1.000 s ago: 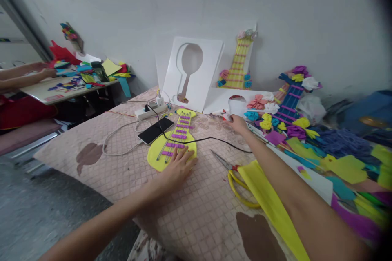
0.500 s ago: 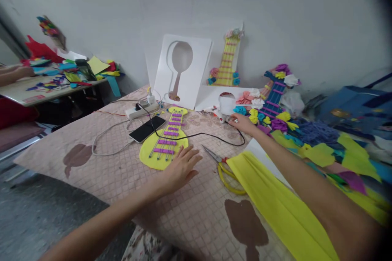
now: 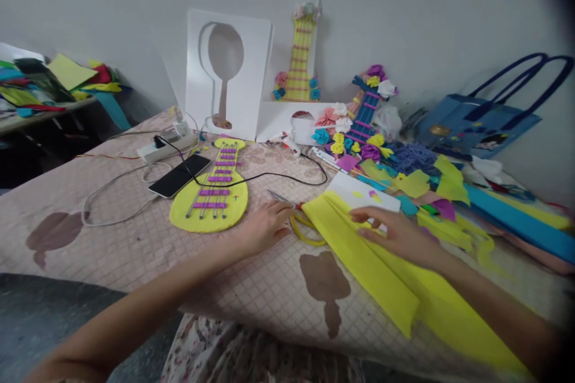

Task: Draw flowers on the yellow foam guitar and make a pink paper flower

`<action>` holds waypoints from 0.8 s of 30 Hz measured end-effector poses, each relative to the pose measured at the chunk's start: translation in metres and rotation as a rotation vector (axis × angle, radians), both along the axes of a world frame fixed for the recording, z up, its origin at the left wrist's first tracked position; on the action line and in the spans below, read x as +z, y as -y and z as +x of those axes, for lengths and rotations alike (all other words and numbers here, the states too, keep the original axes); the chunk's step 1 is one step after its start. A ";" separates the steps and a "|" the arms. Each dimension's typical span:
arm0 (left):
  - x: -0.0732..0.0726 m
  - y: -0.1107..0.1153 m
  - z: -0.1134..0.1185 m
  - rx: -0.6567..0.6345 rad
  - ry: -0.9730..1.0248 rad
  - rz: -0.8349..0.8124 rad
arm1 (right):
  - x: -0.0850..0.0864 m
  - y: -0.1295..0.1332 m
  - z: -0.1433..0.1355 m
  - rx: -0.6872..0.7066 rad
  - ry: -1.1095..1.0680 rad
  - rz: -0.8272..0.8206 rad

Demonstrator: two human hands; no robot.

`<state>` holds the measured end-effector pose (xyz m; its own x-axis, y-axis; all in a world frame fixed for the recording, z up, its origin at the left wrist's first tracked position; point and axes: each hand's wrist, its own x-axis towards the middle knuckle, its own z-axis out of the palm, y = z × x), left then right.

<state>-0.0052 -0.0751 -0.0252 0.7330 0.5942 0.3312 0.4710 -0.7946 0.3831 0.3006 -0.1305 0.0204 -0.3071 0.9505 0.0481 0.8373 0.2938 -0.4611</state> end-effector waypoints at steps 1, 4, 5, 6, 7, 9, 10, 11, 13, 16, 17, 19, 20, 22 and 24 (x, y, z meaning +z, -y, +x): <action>0.001 0.001 0.006 -0.026 -0.012 -0.004 | -0.010 0.018 -0.002 0.015 0.017 0.028; 0.000 0.004 0.022 -0.130 -0.042 0.027 | -0.045 0.056 -0.006 0.017 0.108 0.129; -0.001 0.004 0.026 -0.169 -0.069 0.066 | -0.056 0.063 -0.006 -0.010 0.121 0.159; -0.002 0.005 0.030 -0.200 -0.107 0.118 | -0.065 0.068 -0.006 -0.049 0.113 0.180; -0.004 0.006 0.034 -0.221 -0.150 0.170 | -0.071 0.071 -0.005 -0.093 0.096 0.195; -0.006 0.007 0.039 -0.235 -0.225 0.256 | -0.077 0.073 -0.003 -0.189 0.041 0.199; -0.006 0.008 0.040 -0.236 -0.252 0.291 | -0.076 0.073 -0.002 -0.233 0.013 0.196; -0.006 0.009 0.040 -0.241 -0.269 0.322 | -0.074 0.074 -0.001 -0.270 -0.011 0.194; -0.002 0.010 0.037 -0.258 -0.292 0.381 | -0.068 0.078 -0.001 -0.314 -0.049 0.212; 0.008 0.013 0.023 -0.265 -0.334 0.422 | -0.064 0.089 -0.002 -0.269 -0.068 0.254; 0.013 0.014 0.016 -0.251 -0.359 0.402 | -0.065 0.093 -0.003 -0.235 -0.067 0.258; 0.023 0.015 0.001 -0.162 -0.363 0.259 | -0.069 0.100 -0.005 -0.178 -0.058 0.250; 0.029 0.015 -0.006 -0.112 -0.317 0.148 | -0.072 0.103 -0.007 -0.156 -0.052 0.248; 0.042 0.012 -0.019 -0.026 -0.135 -0.032 | -0.077 0.106 -0.012 -0.126 -0.048 0.252; 0.057 0.006 -0.031 0.071 0.083 -0.095 | -0.079 0.104 -0.019 -0.097 -0.056 0.244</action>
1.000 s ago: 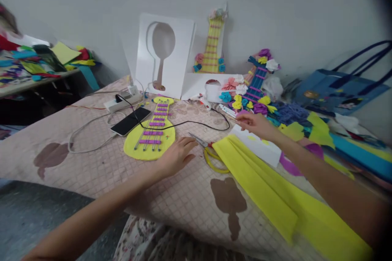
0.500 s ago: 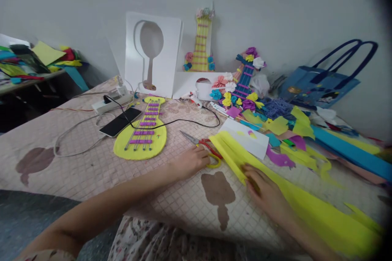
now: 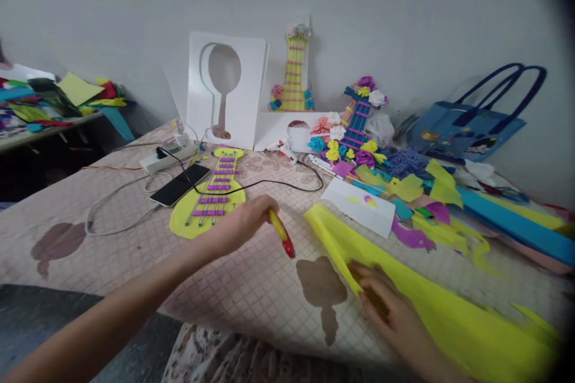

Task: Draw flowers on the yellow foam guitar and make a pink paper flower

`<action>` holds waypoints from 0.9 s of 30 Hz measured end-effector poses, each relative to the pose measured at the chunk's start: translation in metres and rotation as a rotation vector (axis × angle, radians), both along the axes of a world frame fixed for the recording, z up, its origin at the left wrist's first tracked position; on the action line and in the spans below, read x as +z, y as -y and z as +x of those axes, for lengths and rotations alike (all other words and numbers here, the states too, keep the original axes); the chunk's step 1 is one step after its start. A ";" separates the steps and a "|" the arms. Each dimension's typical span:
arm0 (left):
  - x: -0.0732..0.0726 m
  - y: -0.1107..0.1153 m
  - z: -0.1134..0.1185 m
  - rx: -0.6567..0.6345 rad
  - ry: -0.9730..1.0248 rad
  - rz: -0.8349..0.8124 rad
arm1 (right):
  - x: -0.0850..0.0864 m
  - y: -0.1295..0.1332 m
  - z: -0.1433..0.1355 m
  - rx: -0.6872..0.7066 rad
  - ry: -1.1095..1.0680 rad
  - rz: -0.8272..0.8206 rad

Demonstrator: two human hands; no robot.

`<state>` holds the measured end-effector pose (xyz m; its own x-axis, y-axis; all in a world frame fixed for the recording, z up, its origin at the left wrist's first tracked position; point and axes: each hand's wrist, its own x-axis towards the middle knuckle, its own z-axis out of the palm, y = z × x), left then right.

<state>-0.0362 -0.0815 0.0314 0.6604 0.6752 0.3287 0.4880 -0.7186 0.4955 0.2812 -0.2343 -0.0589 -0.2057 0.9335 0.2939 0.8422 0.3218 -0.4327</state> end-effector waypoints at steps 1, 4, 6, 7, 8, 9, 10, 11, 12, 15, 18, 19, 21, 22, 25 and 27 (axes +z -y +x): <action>0.008 -0.004 -0.005 0.039 0.093 -0.019 | 0.000 -0.003 -0.006 0.016 -0.008 -0.007; 0.035 -0.020 -0.013 0.097 0.333 -0.063 | 0.007 -0.015 -0.031 0.081 -0.045 -0.030; 0.053 -0.031 -0.011 0.130 0.441 -0.006 | 0.016 -0.027 -0.052 0.151 -0.079 -0.045; 0.060 -0.035 -0.008 0.143 0.483 0.032 | 0.021 -0.032 -0.063 0.209 -0.100 -0.063; 0.066 -0.038 -0.005 0.150 0.507 0.061 | 0.027 -0.038 -0.072 0.271 -0.135 -0.086; 0.069 -0.041 0.000 0.144 0.525 0.093 | 0.033 -0.043 -0.080 0.328 -0.182 -0.129; 0.071 -0.042 0.005 0.120 0.529 0.122 | 0.040 -0.047 -0.085 0.342 -0.260 -0.156; 0.070 -0.042 0.011 0.085 0.526 0.157 | 0.046 -0.051 -0.088 0.316 -0.357 -0.166; 0.066 -0.041 0.016 0.043 0.513 0.193 | 0.052 -0.054 -0.088 0.254 -0.460 -0.160; 0.043 -0.033 0.033 -0.054 0.422 0.269 | 0.064 -0.061 -0.076 -0.015 -0.720 -0.049; 0.013 -0.024 0.051 -0.102 0.325 0.252 | 0.067 -0.069 -0.058 -0.144 -0.760 0.028; 0.005 -0.021 0.057 -0.124 0.312 0.263 | 0.066 -0.072 -0.052 -0.155 -0.732 0.016; -0.008 -0.018 0.067 -0.142 0.281 0.290 | 0.063 -0.078 -0.043 -0.155 -0.652 -0.047; -0.012 -0.018 0.071 -0.160 0.244 0.308 | 0.061 -0.081 -0.038 -0.162 -0.606 -0.068; -0.016 -0.016 0.078 -0.209 0.104 0.356 | 0.058 -0.088 -0.028 -0.202 -0.456 0.024; -0.015 -0.014 0.081 -0.217 0.041 0.380 | 0.058 -0.091 -0.023 -0.208 -0.359 0.132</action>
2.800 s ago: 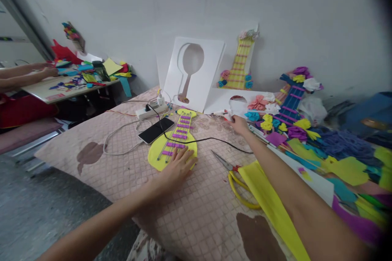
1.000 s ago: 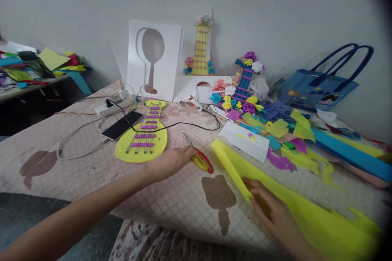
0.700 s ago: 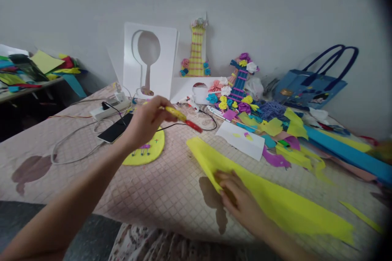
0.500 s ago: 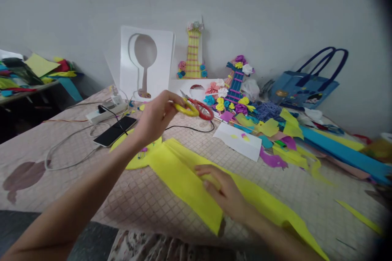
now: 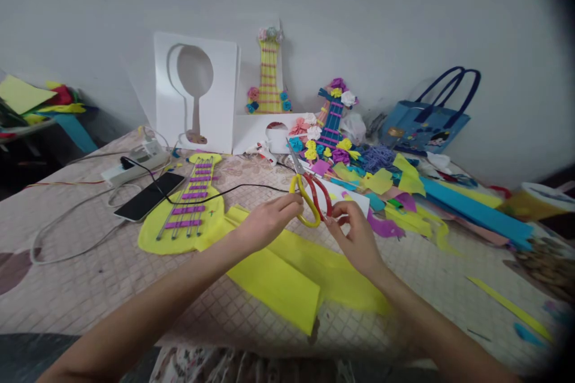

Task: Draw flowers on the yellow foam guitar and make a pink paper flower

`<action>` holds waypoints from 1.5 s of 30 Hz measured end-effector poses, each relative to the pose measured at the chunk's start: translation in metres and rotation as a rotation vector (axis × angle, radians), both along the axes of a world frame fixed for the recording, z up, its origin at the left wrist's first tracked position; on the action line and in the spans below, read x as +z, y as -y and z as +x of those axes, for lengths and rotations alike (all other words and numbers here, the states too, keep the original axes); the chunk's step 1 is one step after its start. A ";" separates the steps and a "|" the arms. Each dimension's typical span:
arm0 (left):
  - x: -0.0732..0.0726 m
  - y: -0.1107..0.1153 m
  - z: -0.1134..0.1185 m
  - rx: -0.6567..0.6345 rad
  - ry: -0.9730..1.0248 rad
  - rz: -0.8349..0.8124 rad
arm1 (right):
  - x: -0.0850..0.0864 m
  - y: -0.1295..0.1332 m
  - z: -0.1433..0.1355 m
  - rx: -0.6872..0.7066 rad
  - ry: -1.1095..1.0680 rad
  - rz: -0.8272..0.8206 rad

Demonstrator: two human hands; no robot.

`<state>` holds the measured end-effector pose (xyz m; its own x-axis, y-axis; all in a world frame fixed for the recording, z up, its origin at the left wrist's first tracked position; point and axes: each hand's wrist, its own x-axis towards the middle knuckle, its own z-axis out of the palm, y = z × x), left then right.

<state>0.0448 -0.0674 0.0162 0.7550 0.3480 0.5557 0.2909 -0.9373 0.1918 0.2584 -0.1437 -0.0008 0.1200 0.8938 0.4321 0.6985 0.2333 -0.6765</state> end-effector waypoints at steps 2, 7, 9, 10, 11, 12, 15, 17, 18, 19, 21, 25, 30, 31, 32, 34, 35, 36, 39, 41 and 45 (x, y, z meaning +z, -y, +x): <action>0.000 0.002 0.003 0.011 -0.028 0.010 | 0.001 -0.002 0.004 0.028 0.100 0.032; -0.008 0.007 0.009 0.054 -0.060 -0.020 | 0.010 -0.007 0.008 0.088 0.242 0.067; -0.011 0.009 0.012 0.044 -0.080 -0.014 | 0.014 -0.010 0.006 0.134 0.213 0.007; -0.012 0.011 0.015 0.028 -0.092 -0.005 | 0.016 -0.011 0.004 0.163 0.188 -0.051; -0.014 0.012 0.017 0.010 -0.104 0.005 | 0.016 -0.013 0.002 0.177 0.168 -0.114; -0.015 0.014 0.019 -0.005 -0.114 0.011 | 0.016 -0.015 -0.001 0.174 0.161 -0.172; -0.020 0.018 0.026 -0.043 -0.107 -0.029 | 0.011 -0.020 -0.005 0.100 0.210 -0.251; -0.021 0.019 0.027 -0.058 -0.069 -0.079 | 0.007 -0.024 0.000 0.052 0.252 -0.247; -0.021 0.019 0.026 -0.057 -0.055 -0.102 | 0.006 -0.026 0.007 0.036 0.274 -0.243; -0.020 0.019 0.023 -0.045 -0.044 -0.122 | 0.005 -0.027 0.015 0.017 0.301 -0.242; -0.018 0.020 0.013 0.012 -0.035 -0.158 | 0.004 -0.030 0.037 -0.029 0.374 -0.243; -0.021 0.030 -0.017 0.069 -0.046 -0.195 | -0.003 -0.033 0.078 -0.125 0.540 -0.245; -0.037 0.054 -0.045 -0.016 -0.134 -0.196 | -0.023 -0.032 0.084 -0.161 0.674 -0.225; -0.038 0.059 -0.048 -0.019 -0.141 -0.200 | -0.026 -0.033 0.082 -0.167 0.693 -0.217; -0.039 0.062 -0.051 -0.020 -0.143 -0.205 | -0.029 -0.034 0.079 -0.176 0.709 -0.210; -0.039 0.067 -0.056 -0.013 -0.136 -0.214 | -0.033 -0.038 0.076 -0.195 0.736 -0.199; -0.038 0.069 -0.057 -0.010 -0.128 -0.216 | -0.033 -0.040 0.076 -0.203 0.748 -0.196; -0.037 0.070 -0.058 -0.005 -0.121 -0.218 | -0.034 -0.043 0.077 -0.208 0.758 -0.194; -0.036 0.073 -0.060 0.000 -0.118 -0.213 | -0.033 -0.050 0.083 -0.212 0.781 -0.197; -0.037 0.075 -0.061 -0.005 -0.126 -0.199 | -0.032 -0.054 0.088 -0.211 0.789 -0.208; -0.041 0.080 -0.068 -0.049 -0.130 -0.163 | -0.026 -0.060 0.100 -0.188 0.784 -0.244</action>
<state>-0.0227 -0.1474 -0.0244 0.8349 0.3865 0.3919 0.2781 -0.9106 0.3057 0.3586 -0.0840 -0.0272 0.0223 0.9681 0.2494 0.9997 -0.0241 0.0041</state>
